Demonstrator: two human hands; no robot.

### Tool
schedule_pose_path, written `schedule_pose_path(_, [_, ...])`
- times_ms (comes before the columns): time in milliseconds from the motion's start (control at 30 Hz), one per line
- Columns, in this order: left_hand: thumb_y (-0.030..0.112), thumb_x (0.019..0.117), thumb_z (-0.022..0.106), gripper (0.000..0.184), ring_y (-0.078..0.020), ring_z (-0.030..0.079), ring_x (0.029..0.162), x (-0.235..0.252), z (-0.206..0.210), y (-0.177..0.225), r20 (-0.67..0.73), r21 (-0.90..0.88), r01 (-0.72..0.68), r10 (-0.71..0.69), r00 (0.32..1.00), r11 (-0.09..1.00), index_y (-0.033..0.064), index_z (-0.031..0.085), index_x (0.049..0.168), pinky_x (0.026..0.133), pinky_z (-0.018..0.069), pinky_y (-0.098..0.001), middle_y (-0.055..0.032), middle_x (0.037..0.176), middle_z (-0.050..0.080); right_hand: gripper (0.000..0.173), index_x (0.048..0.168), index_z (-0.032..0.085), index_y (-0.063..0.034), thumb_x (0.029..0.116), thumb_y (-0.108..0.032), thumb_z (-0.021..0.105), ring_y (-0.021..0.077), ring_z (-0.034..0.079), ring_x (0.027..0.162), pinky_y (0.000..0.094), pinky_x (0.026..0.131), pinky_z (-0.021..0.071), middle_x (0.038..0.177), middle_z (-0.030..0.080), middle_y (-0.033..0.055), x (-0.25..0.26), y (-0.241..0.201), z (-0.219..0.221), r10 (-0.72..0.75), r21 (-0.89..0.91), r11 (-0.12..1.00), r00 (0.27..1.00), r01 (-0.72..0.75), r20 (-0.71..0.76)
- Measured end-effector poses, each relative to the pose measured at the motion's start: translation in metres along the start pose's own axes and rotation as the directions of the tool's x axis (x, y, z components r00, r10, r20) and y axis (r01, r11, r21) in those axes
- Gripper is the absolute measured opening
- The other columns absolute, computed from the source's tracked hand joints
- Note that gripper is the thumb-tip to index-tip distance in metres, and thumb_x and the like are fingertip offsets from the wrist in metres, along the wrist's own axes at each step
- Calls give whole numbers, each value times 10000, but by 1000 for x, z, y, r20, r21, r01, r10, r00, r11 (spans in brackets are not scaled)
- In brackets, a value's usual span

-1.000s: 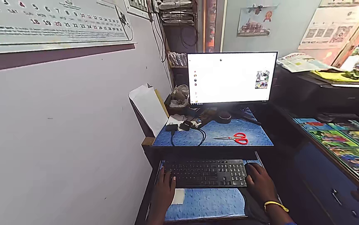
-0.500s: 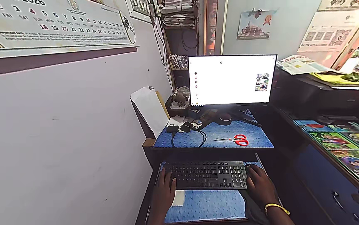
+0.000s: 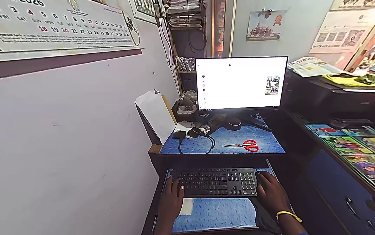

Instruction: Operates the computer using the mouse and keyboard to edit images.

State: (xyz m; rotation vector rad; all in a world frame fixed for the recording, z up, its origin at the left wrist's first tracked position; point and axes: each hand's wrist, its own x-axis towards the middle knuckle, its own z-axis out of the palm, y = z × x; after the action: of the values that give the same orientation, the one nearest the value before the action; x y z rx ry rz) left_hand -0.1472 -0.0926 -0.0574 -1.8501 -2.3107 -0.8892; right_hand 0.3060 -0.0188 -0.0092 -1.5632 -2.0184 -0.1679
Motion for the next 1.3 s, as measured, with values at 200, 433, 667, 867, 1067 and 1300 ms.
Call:
schedule_pose_path(200, [515, 1030, 314, 611, -375, 462, 1426, -1, 0, 1, -8, -5, 3, -3, 1000, 1000, 132, 598, 1412, 1113, 432, -528, -188, 1620, 365, 457, 1211, 743, -150, 902, -340, 464, 283, 609, 1273, 468, 1065, 497, 1320, 669, 102, 0, 3, 3, -30, -10, 1000, 999, 30, -36])
schedule_pose_path(433, [519, 1034, 308, 619, -380, 473, 1417, -1, 1, 0, -6, 5, 2, -2, 1000, 1000, 125, 593, 1418, 1108, 439, -522, -190, 1620, 364, 454, 1214, 738, -163, 898, -335, 461, 275, 600, 1278, 470, 1070, 490, 1322, 665, 86, 0, 3, 3, -28, -15, 1000, 999, 27, -22])
schedule_pose_path(667, [523, 1037, 317, 612, -374, 445, 1439, 0, 3, -2, 15, 8, 3, -3, 1000, 1000, 136, 576, 1434, 1126, 423, -526, -180, 1636, 337, 453, 1164, 745, -175, 864, -376, 472, 274, 617, 1240, 480, 1032, 504, 1301, 671, 74, 1, 1, -1, 27, -47, 999, 999, -28, -19])
schedule_pose_path(867, [506, 1032, 322, 612, -390, 466, 1419, 0, 2, -1, -11, -4, -24, 24, 1000, 1000, 106, 604, 1400, 1115, 433, -529, -208, 1608, 375, 431, 1193, 739, -186, 874, -362, 507, 275, 604, 1262, 476, 1036, 508, 1333, 656, 72, 1, -2, -4, 69, -67, 996, 997, -67, 23])
schedule_pose_path(1067, [509, 1033, 334, 606, -376, 469, 1419, 0, 2, -2, -7, -5, -19, 19, 1000, 1000, 112, 600, 1406, 1109, 441, -530, -197, 1613, 370, 432, 1210, 717, -193, 864, -364, 521, 273, 598, 1263, 480, 1019, 514, 1333, 650, 63, 3, -5, -9, 90, -69, 994, 995, -87, 43])
schedule_pose_path(1300, [494, 1038, 343, 616, -399, 462, 1419, 0, 4, -6, -19, -23, -51, 50, 999, 998, 64, 596, 1399, 1119, 436, -527, -234, 1609, 357, 534, 1368, 639, -178, 881, -379, 560, 301, 568, 1314, 500, 1044, 501, 1414, 603, 99, 2, -3, -8, 145, -68, 988, 986, -140, 82])
